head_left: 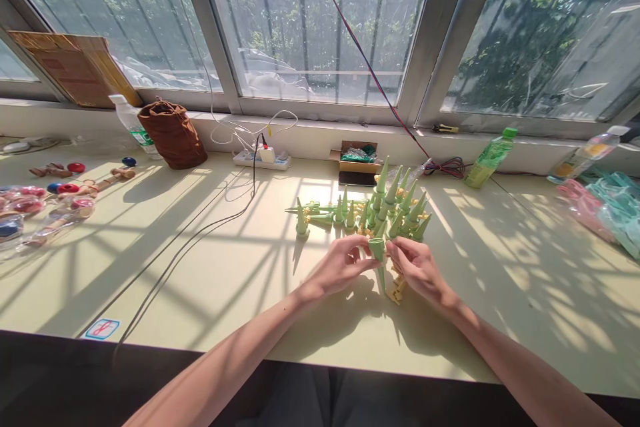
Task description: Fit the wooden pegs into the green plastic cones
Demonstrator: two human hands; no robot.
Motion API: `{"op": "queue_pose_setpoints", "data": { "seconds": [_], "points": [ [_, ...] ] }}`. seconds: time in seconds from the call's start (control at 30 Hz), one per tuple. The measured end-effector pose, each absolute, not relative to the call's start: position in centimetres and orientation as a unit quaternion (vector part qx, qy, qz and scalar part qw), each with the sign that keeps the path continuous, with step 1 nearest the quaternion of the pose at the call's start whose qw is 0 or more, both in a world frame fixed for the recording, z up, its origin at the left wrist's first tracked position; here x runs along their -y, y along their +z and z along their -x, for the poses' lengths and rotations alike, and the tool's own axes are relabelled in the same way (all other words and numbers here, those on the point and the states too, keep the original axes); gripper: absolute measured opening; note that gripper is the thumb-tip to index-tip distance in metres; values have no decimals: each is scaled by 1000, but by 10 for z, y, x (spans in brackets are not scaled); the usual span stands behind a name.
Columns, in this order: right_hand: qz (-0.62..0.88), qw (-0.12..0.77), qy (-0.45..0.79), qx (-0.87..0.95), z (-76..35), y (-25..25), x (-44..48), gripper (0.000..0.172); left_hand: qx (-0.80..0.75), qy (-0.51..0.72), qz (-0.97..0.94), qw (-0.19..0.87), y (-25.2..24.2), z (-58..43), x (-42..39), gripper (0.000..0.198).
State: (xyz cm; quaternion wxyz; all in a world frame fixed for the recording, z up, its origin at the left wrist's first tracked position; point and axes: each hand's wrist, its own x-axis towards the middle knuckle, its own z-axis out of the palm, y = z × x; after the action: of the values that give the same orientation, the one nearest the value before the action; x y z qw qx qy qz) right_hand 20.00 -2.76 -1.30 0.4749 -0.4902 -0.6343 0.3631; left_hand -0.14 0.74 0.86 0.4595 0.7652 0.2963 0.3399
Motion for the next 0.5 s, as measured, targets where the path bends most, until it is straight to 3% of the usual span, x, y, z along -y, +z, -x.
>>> {"op": "queue_pose_setpoints", "data": {
  "seconds": [0.17, 0.5],
  "points": [
    [472, 489, 416, 604, -198, -11, 28, 45, -265, 384, -820, 330, 0, 0, -9, 30],
    [445, 497, 461, 586, -197, -2, 30, 48, -220, 401, -851, 257, -3, 1, -8, 25]
  ]
}}
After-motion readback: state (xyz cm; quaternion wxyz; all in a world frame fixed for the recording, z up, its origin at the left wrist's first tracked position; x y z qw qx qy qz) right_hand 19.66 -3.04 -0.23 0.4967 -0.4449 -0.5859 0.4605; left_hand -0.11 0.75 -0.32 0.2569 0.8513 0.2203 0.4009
